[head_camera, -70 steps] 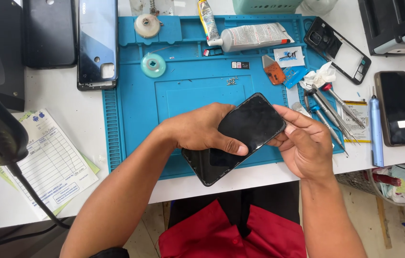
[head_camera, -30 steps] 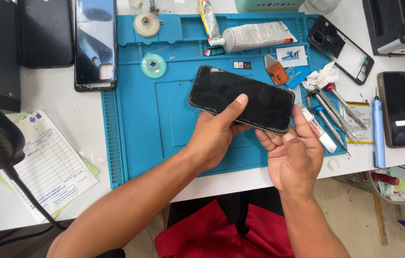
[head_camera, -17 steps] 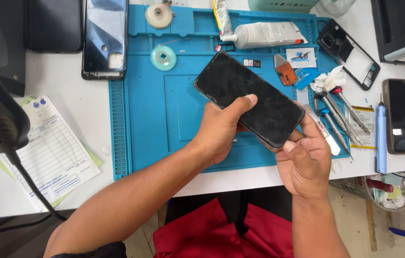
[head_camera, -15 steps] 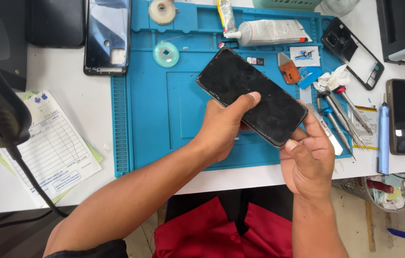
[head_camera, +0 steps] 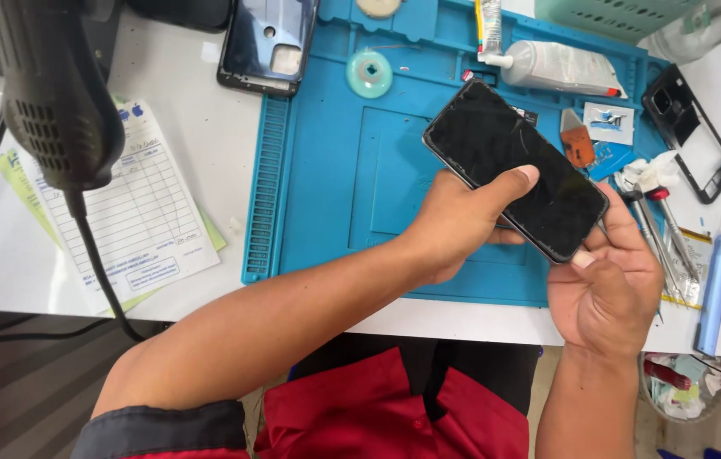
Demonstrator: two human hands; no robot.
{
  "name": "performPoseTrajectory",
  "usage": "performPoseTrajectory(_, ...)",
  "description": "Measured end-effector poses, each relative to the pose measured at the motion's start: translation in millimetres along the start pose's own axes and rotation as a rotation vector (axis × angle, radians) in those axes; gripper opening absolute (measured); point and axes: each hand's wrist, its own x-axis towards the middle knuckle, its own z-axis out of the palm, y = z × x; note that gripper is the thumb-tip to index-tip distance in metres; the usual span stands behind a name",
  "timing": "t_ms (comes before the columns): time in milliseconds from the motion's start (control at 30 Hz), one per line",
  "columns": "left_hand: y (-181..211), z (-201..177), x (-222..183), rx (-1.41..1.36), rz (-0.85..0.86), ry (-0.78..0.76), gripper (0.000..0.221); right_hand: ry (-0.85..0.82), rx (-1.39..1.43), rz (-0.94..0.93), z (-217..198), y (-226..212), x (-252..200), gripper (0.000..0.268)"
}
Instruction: Disassembling a smartphone by removing the SIM tray and prying off the back cover
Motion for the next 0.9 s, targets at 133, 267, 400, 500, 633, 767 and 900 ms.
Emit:
performPoseTrajectory(133,-3,-1,0,-0.027,0.020,0.009,0.032,0.034,-0.098,-0.001,-5,3,1,0.089)
performPoseTrajectory(267,2,1,-4,-0.020,0.014,0.020,0.030,0.032,-0.111,0.011,-11,3,5,0.087)
performPoseTrajectory(400,1,0,-1,-0.025,0.015,0.020,0.028,0.066,-0.103,0.030,-14,3,10,0.082)
performPoseTrajectory(500,1,2,1,-0.024,0.029,0.026,0.029,0.045,-0.053,0.023,-20,4,11,0.079)
performPoseTrajectory(633,5,3,-4,0.037,-0.029,0.014,0.030,0.130,-0.030,0.032,-31,9,7,0.072)
performPoseTrajectory(767,6,2,-3,0.079,-0.036,-0.009,0.032,0.171,-0.069,-0.001,-31,11,3,0.066)
performPoseTrajectory(900,2,2,0,0.076,-0.016,-0.033,0.034,0.251,-0.110,-0.034,-26,14,2,0.063)
